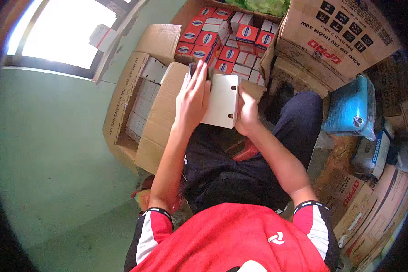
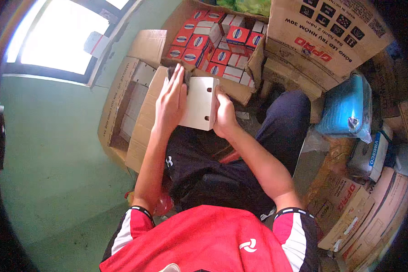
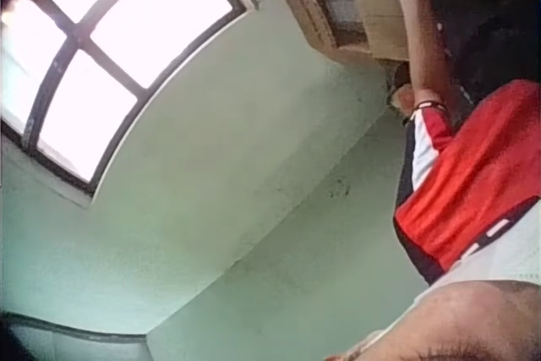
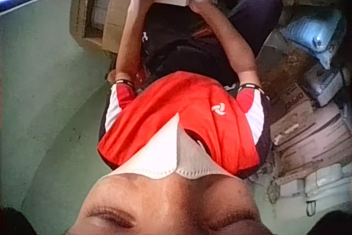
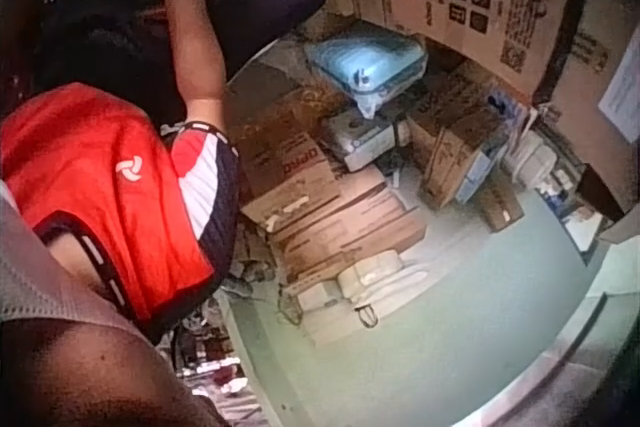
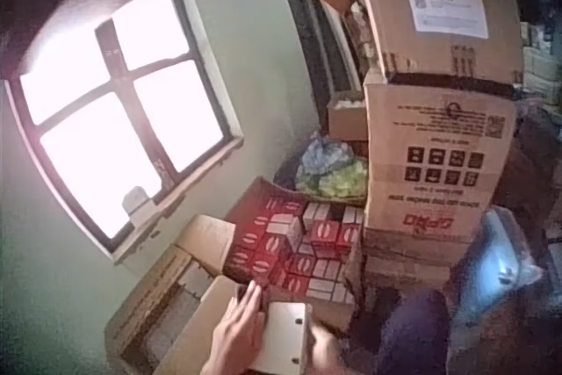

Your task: The recorder is packing or organizing light fixtures and their internal components into boxes.

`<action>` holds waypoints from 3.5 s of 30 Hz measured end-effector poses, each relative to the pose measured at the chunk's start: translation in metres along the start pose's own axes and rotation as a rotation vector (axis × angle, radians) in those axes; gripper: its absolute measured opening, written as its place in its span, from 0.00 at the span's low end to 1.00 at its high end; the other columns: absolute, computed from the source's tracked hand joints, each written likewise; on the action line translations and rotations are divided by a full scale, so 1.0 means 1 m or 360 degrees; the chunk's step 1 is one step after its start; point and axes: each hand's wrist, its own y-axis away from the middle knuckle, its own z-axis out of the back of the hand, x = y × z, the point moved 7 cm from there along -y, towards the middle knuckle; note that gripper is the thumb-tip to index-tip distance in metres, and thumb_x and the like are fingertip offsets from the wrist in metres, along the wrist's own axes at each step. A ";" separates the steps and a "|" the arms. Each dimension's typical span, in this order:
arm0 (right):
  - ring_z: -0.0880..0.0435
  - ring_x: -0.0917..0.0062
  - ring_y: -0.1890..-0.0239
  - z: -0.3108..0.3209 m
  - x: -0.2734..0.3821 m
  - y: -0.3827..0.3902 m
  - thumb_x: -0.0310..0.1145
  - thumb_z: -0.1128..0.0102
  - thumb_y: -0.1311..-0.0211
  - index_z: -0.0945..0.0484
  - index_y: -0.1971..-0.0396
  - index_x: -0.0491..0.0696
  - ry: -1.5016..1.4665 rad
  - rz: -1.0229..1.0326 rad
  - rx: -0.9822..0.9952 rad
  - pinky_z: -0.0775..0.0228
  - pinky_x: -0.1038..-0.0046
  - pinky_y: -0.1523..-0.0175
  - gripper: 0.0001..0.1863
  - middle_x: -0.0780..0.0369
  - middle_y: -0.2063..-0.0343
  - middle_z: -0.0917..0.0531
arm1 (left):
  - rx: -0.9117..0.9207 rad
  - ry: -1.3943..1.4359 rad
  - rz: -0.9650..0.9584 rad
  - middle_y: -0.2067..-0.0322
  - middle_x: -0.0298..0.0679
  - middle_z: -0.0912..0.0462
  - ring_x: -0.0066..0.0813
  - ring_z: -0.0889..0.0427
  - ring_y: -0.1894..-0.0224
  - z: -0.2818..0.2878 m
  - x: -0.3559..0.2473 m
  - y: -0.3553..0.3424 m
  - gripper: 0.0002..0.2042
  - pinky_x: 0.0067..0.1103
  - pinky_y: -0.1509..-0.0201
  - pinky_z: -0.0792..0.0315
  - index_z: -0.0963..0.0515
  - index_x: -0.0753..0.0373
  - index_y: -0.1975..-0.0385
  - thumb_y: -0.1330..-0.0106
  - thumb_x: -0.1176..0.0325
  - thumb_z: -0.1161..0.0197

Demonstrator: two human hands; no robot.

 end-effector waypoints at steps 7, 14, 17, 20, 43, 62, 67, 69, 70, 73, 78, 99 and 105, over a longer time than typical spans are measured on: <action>0.14 0.67 0.42 0.022 -0.014 -0.023 0.52 0.62 0.16 0.22 0.36 0.49 -0.0147 0.0053 -0.0059 0.24 0.60 0.35 0.27 0.58 0.43 0.14 | 0.0285 0.0127 -0.0169 0.30 0.51 0.23 0.48 0.22 0.30 -0.035 -0.049 0.028 0.27 0.37 0.29 0.25 0.28 0.67 0.30 0.30 0.72 0.39; 0.16 0.66 0.38 0.005 0.009 0.002 0.50 0.63 0.14 0.24 0.34 0.45 -0.0058 0.0106 -0.0100 0.27 0.61 0.31 0.28 0.57 0.41 0.15 | 0.0076 -0.0015 0.0019 0.32 0.57 0.23 0.55 0.22 0.31 -0.028 -0.032 0.051 0.23 0.41 0.31 0.24 0.26 0.72 0.32 0.26 0.74 0.41; 0.14 0.67 0.45 0.020 -0.004 -0.011 0.51 0.60 0.16 0.20 0.40 0.47 -0.0254 0.0035 0.0384 0.25 0.62 0.35 0.27 0.57 0.47 0.13 | 0.0217 -0.0016 -0.0195 0.32 0.54 0.22 0.49 0.21 0.30 -0.028 -0.090 0.050 0.25 0.37 0.29 0.25 0.25 0.72 0.33 0.32 0.76 0.38; 0.14 0.67 0.46 0.009 -0.005 -0.010 0.51 0.60 0.17 0.20 0.40 0.48 -0.0126 -0.0027 -0.0085 0.23 0.62 0.37 0.26 0.59 0.47 0.13 | 0.0167 0.0159 -0.0168 0.32 0.49 0.21 0.42 0.20 0.31 -0.024 -0.052 0.018 0.21 0.34 0.31 0.23 0.22 0.68 0.37 0.30 0.74 0.38; 0.13 0.61 0.43 0.015 -0.025 -0.004 0.47 0.54 0.22 0.22 0.36 0.42 -0.0014 -0.0292 -0.0043 0.21 0.58 0.35 0.28 0.53 0.41 0.15 | 0.0047 0.2125 0.1338 0.47 0.41 0.14 0.32 0.16 0.43 -0.103 0.064 0.095 0.25 0.31 0.42 0.20 0.21 0.61 0.37 0.15 0.46 0.52; 0.27 0.89 0.74 0.009 0.072 -0.029 0.34 0.34 0.22 0.19 0.57 0.48 0.0968 0.0835 -0.0354 0.29 0.77 0.65 0.06 0.68 0.71 0.21 | -0.0645 0.1005 0.0871 0.83 0.36 0.31 0.24 0.31 0.77 0.003 0.054 0.099 0.24 0.31 0.72 0.35 0.29 0.68 0.75 0.15 0.57 0.52; 0.20 0.78 0.72 -0.038 0.064 0.021 0.33 0.36 0.24 0.18 0.63 0.47 0.1604 0.1214 0.0208 0.25 0.73 0.64 0.07 0.63 0.53 0.17 | -0.0221 0.0922 0.0915 0.80 0.51 0.20 0.47 0.17 0.79 -0.029 0.026 0.103 0.21 0.37 0.72 0.25 0.21 0.63 0.74 0.19 0.57 0.44; 0.13 0.67 0.56 -0.071 0.043 0.050 0.34 0.30 0.30 0.17 0.71 0.44 0.2107 0.1752 0.0483 0.22 0.64 0.46 0.11 0.54 0.50 0.15 | -0.0149 0.0688 0.0758 0.78 0.53 0.19 0.56 0.17 0.77 -0.019 0.004 0.092 0.18 0.41 0.72 0.25 0.21 0.63 0.74 0.21 0.60 0.44; 0.13 0.62 0.50 -0.086 0.038 0.059 0.33 0.30 0.31 0.18 0.77 0.42 0.2001 0.1579 0.0389 0.24 0.61 0.41 0.15 0.50 0.49 0.13 | -0.0214 0.0659 0.0731 0.78 0.54 0.19 0.57 0.17 0.76 -0.012 0.005 0.094 0.17 0.43 0.72 0.25 0.21 0.62 0.74 0.21 0.62 0.44; 0.10 0.62 0.51 -0.078 0.036 0.044 0.30 0.36 0.29 0.15 0.64 0.40 0.1660 0.1223 0.0351 0.19 0.64 0.43 0.08 0.50 0.52 0.11 | -0.0302 0.0659 0.0840 0.77 0.54 0.19 0.58 0.16 0.75 -0.002 0.010 0.104 0.15 0.43 0.72 0.25 0.20 0.63 0.74 0.23 0.64 0.44; 0.09 0.65 0.51 -0.102 0.027 0.052 0.24 0.41 0.31 0.12 0.52 0.42 0.2211 0.1474 0.0506 0.16 0.66 0.46 0.13 0.53 0.52 0.09 | -0.0502 0.0445 0.0693 0.80 0.54 0.20 0.57 0.17 0.76 -0.003 0.014 0.100 0.17 0.42 0.73 0.25 0.22 0.62 0.77 0.22 0.65 0.45; 0.10 0.58 0.47 -0.084 0.045 0.040 0.21 0.43 0.33 0.14 0.53 0.41 0.1972 0.1540 0.0503 0.19 0.62 0.39 0.13 0.50 0.51 0.11 | -0.0514 0.0369 0.0558 0.84 0.51 0.26 0.52 0.21 0.82 0.017 0.007 0.086 0.21 0.40 0.75 0.29 0.27 0.63 0.82 0.22 0.66 0.45; 0.09 0.62 0.48 -0.105 0.033 0.058 0.23 0.43 0.34 0.13 0.53 0.43 0.2034 0.1651 0.0677 0.20 0.62 0.37 0.14 0.54 0.53 0.10 | -0.0557 0.0606 0.0598 0.86 0.46 0.28 0.42 0.23 0.85 0.014 0.008 0.087 0.23 0.33 0.77 0.33 0.29 0.66 0.82 0.19 0.67 0.50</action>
